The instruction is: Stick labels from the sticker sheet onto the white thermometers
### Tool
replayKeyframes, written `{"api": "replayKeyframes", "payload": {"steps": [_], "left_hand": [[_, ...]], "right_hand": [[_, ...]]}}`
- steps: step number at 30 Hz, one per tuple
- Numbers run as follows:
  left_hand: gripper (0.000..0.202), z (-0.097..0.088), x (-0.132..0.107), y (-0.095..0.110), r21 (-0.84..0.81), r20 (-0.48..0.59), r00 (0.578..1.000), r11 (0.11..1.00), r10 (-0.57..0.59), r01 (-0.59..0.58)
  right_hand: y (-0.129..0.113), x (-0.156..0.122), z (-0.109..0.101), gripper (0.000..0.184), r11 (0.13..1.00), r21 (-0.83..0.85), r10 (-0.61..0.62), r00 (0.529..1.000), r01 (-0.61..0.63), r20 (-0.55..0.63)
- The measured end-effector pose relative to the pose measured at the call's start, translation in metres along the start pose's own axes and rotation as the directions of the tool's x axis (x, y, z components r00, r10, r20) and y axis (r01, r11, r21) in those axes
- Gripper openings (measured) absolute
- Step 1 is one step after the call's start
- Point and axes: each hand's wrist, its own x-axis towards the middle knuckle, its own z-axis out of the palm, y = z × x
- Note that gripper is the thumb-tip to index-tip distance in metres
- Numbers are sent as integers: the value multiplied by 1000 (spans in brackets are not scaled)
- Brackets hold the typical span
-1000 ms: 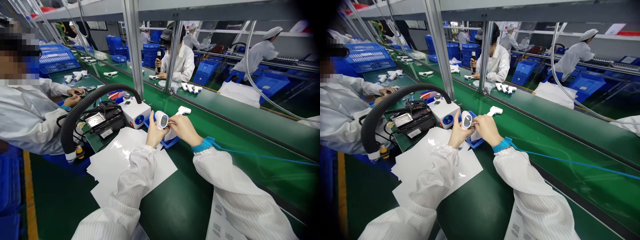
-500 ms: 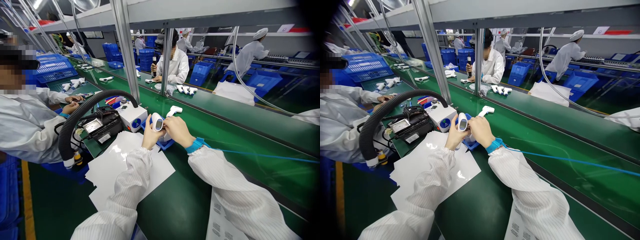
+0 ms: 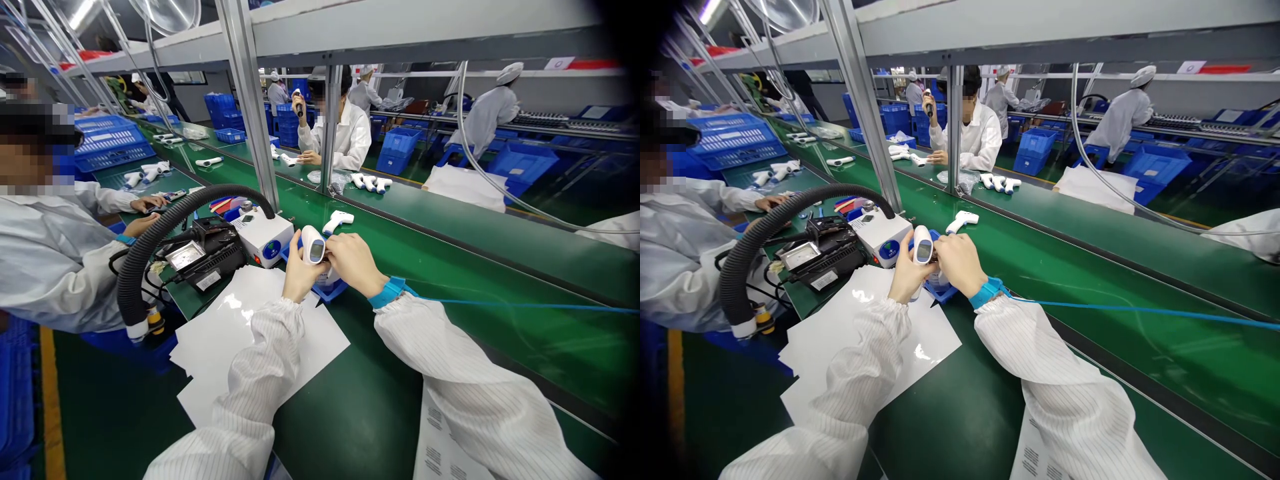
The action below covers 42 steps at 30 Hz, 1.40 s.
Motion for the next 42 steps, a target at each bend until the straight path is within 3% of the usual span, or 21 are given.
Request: {"api": "replayKeyframes", "payload": {"steps": [6, 11, 13, 16, 18, 19, 21, 24, 28, 32, 42], "left_hand": [[107, 2, 0, 0, -1, 3, 1000, 1000, -30, 30], [113, 3, -5, 0, -19, -9, 999, 999, -47, 47], [115, -1, -12, 5, -22, -26, 999, 999, -35, 35], [100, -8, -29, 20, 1, -60, 998, 1000, 7, -7], [86, -10, -44, 31, 16, -28, 999, 1000, 23, -22], [81, -9, -50, 36, 20, 5, 1000, 1000, 24, -24], [79, -3, -62, 43, 26, 60, 998, 999, 31, -33], [77, 8, -75, 49, 32, 101, 993, 997, 62, -65], [77, 14, -86, 54, 46, 119, 990, 996, 75, -81], [77, 17, -94, 61, 66, 151, 986, 994, 70, -81], [78, 23, -103, 72, 142, 194, 981, 988, 24, -52]], "right_hand": [[-2, 0, -1, 16, 1000, 9, 8, 1000, -9, 24], [3, 0, 2, 21, 992, 121, 38, 999, -37, -5], [8, -4, 0, 23, 979, 181, 102, 994, -95, -30], [11, -17, -10, 20, 846, 488, 316, 939, -213, -138], [6, -30, -22, 18, 717, 681, 390, 895, -148, -216], [1, -37, -28, 17, 699, 711, 371, 889, -77, -268], [-10, -48, -40, 16, 743, 667, 275, 880, 61, -387], [-27, -60, -51, 20, 886, 428, 73, 857, 178, -509], [-37, -72, -53, 19, 954, 129, -171, 843, 272, -510], [-41, -81, -57, 18, 968, 82, -145, 800, 235, -583], [-39, -89, -70, 16, 965, 82, -159, 804, 249, -572]]}}
